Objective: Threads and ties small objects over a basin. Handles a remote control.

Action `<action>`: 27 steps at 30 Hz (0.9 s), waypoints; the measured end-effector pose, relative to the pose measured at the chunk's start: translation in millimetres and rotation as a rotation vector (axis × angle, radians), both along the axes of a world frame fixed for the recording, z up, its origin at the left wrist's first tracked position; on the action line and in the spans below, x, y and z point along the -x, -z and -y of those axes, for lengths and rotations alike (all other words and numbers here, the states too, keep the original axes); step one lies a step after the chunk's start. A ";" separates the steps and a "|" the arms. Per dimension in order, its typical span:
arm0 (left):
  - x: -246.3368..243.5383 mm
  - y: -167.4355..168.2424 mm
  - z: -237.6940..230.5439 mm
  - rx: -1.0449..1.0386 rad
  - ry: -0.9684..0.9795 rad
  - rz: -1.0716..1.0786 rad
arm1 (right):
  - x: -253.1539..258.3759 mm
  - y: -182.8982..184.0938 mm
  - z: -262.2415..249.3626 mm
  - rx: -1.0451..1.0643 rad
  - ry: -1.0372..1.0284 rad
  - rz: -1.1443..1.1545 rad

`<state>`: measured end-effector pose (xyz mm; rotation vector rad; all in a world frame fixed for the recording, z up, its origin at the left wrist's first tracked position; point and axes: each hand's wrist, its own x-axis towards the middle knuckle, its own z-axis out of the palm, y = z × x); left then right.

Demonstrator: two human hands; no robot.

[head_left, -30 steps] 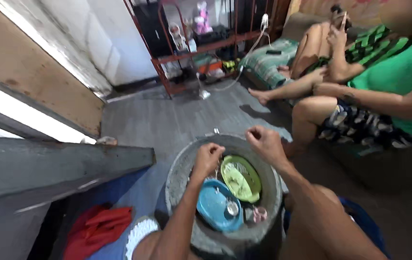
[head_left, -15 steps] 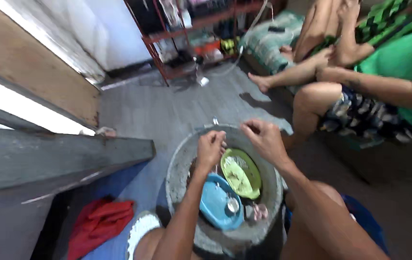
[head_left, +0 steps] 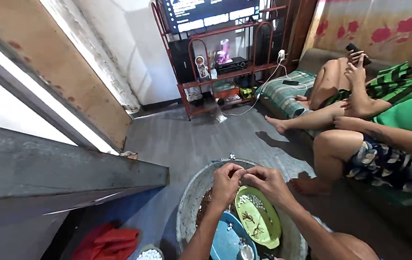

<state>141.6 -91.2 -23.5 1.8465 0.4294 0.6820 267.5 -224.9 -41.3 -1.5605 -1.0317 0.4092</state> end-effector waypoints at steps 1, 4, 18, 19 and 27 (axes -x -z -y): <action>1.0 -3.1 0.1 0.010 0.000 -0.003 | 0.7 -1.8 -0.4 -0.033 -0.003 -0.041; 3.7 -13.8 -1.6 0.059 0.009 -0.020 | 2.2 -7.0 -0.7 -0.096 -0.019 -0.088; -0.3 -16.4 22.3 0.373 0.080 0.078 | -1.0 -11.8 10.6 -0.121 -0.023 -0.272; 0.8 -17.6 23.5 0.369 0.088 0.083 | 0.3 -11.9 13.4 -0.119 -0.032 -0.264; 30.7 -11.0 58.3 0.463 0.098 0.048 | 17.1 -10.3 63.8 -0.011 -0.036 0.044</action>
